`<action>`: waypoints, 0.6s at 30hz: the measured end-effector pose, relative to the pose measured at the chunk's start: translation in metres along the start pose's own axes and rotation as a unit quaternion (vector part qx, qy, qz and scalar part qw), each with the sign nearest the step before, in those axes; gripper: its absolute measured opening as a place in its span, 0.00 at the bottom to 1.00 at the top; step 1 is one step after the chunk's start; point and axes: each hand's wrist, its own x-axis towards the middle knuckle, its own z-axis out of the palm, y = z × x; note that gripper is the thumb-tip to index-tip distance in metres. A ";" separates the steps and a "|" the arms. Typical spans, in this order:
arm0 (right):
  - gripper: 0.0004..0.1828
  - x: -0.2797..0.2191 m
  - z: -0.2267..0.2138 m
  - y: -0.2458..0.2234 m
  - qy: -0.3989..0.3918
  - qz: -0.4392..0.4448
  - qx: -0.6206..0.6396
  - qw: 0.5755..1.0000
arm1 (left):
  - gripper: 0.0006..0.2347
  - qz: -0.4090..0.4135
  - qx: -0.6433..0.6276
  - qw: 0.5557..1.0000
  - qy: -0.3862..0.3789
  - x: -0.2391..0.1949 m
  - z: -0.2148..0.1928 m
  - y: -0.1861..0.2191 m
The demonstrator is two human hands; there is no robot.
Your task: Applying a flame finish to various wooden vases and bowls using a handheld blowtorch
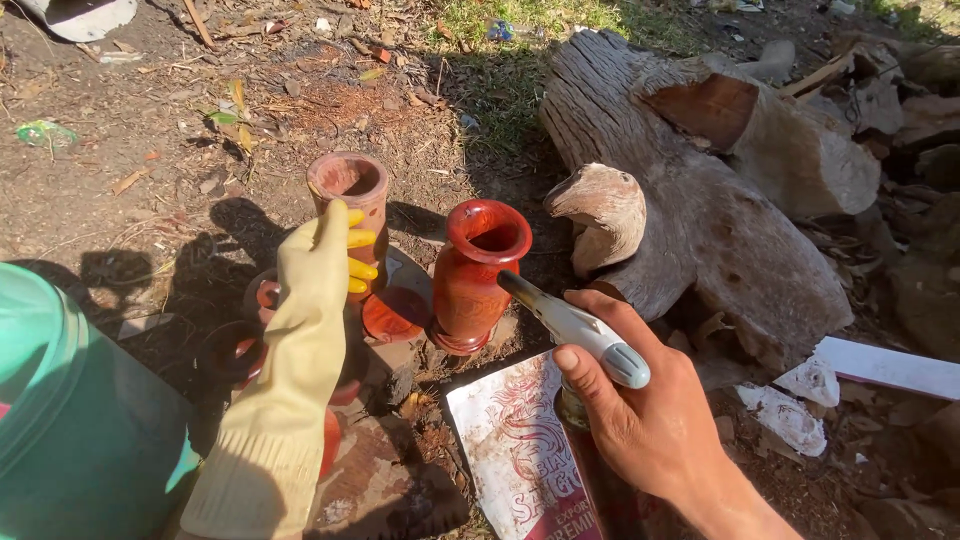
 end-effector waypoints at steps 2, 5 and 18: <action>0.29 0.000 -0.003 -0.010 0.003 0.041 -0.024 0.999 | 0.18 -0.021 -0.001 1.000 -0.008 -0.022 -0.006 0.023; 0.30 -0.002 -0.005 -0.022 0.009 0.105 -0.045 0.993 | 0.18 -0.038 -0.011 0.999 -0.015 -0.020 -0.009 0.024; 0.29 0.029 -0.020 -0.006 0.080 0.041 0.045 0.995 | 0.11 -0.054 -0.058 0.993 -0.089 0.003 0.019 -0.032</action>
